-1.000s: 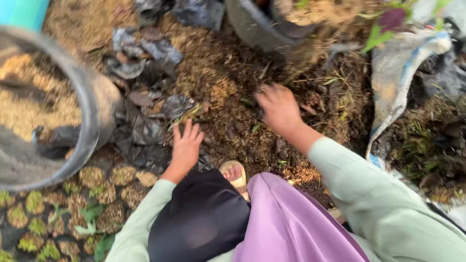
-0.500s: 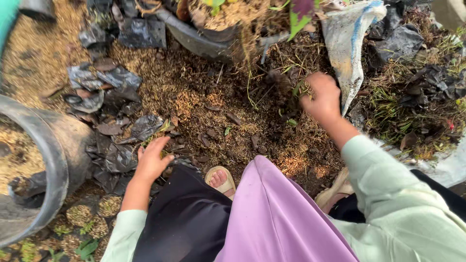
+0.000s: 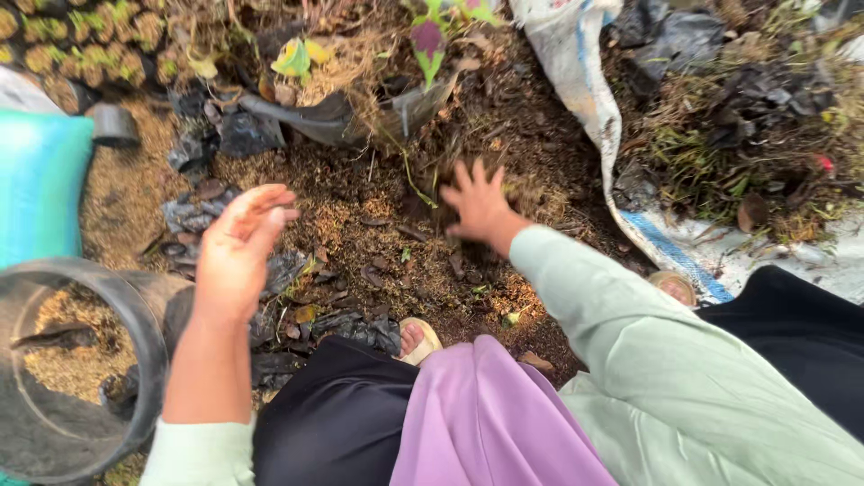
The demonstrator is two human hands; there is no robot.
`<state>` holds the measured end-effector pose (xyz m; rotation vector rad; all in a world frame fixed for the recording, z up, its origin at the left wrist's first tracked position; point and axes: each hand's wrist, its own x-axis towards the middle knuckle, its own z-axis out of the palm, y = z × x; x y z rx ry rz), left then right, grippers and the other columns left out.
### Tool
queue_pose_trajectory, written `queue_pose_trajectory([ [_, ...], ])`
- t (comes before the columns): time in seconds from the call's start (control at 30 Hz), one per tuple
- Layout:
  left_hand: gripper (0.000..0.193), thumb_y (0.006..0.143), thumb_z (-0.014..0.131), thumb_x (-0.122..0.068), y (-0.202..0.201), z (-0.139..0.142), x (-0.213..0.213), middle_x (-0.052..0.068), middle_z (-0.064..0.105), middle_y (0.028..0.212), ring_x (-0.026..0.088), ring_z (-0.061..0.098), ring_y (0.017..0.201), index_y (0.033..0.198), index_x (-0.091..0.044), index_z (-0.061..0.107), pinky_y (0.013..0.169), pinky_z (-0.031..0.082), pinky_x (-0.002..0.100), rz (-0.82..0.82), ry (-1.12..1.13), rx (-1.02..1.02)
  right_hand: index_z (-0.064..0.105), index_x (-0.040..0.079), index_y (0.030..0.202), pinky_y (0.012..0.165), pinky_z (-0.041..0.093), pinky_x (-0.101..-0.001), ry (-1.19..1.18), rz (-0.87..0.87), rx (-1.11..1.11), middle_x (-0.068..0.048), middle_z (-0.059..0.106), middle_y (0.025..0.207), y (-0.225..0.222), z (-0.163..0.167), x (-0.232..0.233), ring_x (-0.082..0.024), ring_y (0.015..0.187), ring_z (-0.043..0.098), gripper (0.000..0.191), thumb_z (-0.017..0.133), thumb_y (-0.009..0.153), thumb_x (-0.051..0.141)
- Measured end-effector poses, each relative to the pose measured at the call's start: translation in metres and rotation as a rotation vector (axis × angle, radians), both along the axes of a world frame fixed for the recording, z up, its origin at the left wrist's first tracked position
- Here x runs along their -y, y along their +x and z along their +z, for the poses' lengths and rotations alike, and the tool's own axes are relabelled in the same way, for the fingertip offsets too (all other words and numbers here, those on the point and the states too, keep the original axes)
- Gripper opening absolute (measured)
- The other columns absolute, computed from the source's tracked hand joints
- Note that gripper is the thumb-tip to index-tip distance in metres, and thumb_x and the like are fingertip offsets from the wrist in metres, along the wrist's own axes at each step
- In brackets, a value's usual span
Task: The person squats in a nursery area and repeatedly pulls weeds and debris from the soil between potted plants. They gather the removed material by hand and place it onto a white sack on the ground. The person also discards small pieces of plastic into a nearby bucket.
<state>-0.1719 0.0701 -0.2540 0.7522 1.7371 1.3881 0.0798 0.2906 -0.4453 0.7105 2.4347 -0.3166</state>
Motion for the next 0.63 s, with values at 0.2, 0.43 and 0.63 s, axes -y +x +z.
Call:
queue_pose_trajectory([
  [0.2, 0.027, 0.104, 0.062, -0.007, 0.071, 0.034, -0.033, 0.011, 0.069, 0.124, 0.023, 0.068, 0.111, 0.130, 0.000, 0.063, 0.102, 0.053, 0.035, 0.111, 0.237, 0.200, 0.050, 0.029, 0.149, 0.102, 0.045, -0.0674, 0.030, -0.079, -0.193, -0.018, 0.021, 0.168, 0.045, -0.034, 0.001, -0.051, 0.146, 0.029, 0.064, 0.071, 0.089, 0.017],
  [0.43, 0.028, 0.102, 0.062, -0.017, 0.129, 0.019, -0.030, 0.011, 0.072, 0.118, 0.021, 0.070, 0.102, 0.127, -0.004, 0.064, 0.091, 0.053, 0.032, 0.293, 0.175, 0.532, 0.060, 0.010, 0.136, 0.108, 0.045, -0.0514, -0.080, -0.448, -0.456, -0.019, 0.040, 0.153, 0.063, 0.037, -0.060, -0.043, 0.135, 0.043, 0.075, 0.088, 0.074, 0.040],
  [0.63, 0.034, 0.103, 0.063, -0.022, 0.117, -0.006, -0.041, 0.009, 0.073, 0.119, 0.020, 0.069, 0.104, 0.130, -0.003, 0.065, 0.092, 0.048, 0.031, 0.202, 0.049, 0.379, 0.064, 0.005, 0.132, 0.123, 0.040, -0.0481, -0.008, -0.482, -0.739, -0.012, 0.047, 0.157, 0.079, 0.073, -0.069, -0.039, 0.139, 0.045, 0.070, 0.081, 0.084, 0.053],
])
